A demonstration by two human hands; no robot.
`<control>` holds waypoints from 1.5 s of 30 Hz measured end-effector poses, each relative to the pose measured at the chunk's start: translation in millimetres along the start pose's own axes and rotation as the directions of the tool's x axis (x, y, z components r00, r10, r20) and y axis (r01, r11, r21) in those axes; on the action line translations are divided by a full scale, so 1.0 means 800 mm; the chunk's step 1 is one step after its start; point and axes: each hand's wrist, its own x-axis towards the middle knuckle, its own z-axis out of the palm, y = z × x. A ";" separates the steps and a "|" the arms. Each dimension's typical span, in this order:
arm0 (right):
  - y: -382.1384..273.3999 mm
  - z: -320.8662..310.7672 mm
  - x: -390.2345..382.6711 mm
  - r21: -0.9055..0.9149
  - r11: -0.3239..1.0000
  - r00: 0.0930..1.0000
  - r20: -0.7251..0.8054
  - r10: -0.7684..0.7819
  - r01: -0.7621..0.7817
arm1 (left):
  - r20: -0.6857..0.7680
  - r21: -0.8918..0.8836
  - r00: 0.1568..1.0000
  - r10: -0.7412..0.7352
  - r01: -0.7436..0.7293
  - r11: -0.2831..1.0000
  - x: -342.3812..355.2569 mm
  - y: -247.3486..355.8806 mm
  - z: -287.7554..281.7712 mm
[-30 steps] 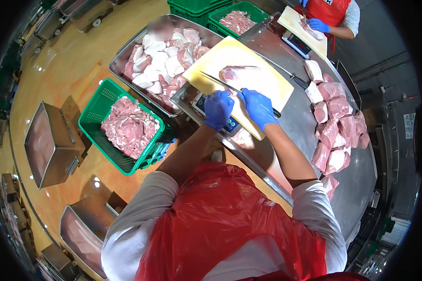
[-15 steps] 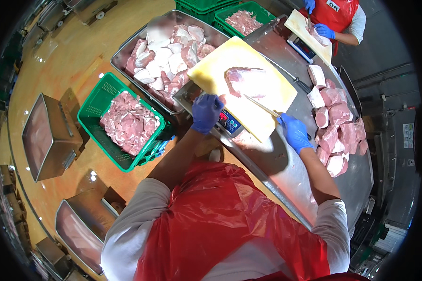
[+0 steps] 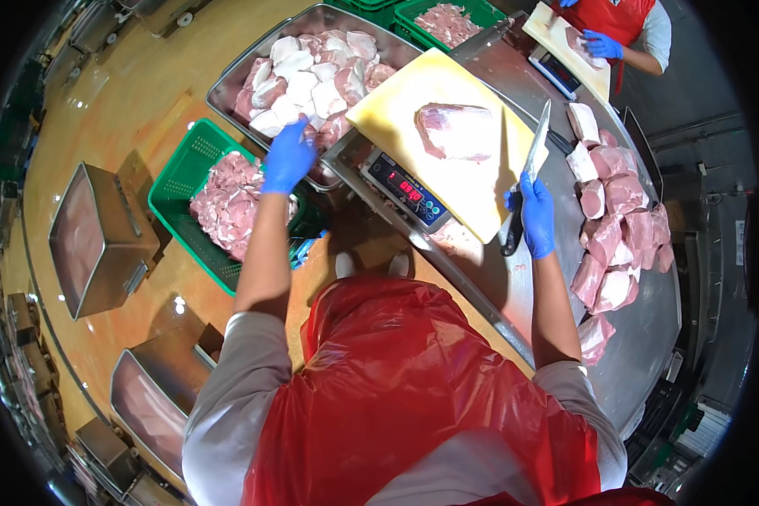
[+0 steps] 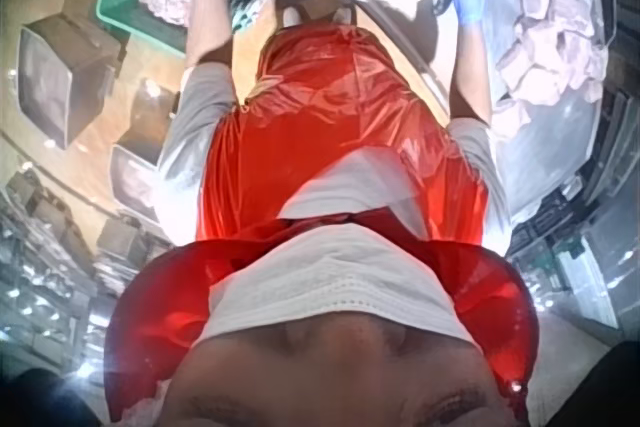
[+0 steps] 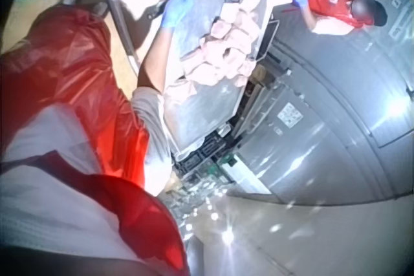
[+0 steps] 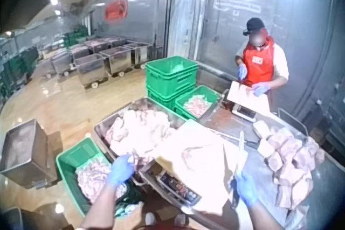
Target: The person cuts large pieces of raw meat on a yellow cutting board using a knife. They trim fat and separate portions, placing trimmed pieces into a green basket and larger cuts onto a metal tray. The process is repeated continuously.
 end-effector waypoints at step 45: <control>-0.029 -0.038 -0.035 -0.824 0.228 0.843 0.447 -0.299 0.518 | -0.297 -0.434 0.947 0.122 -0.248 0.866 -0.089 0.225 0.117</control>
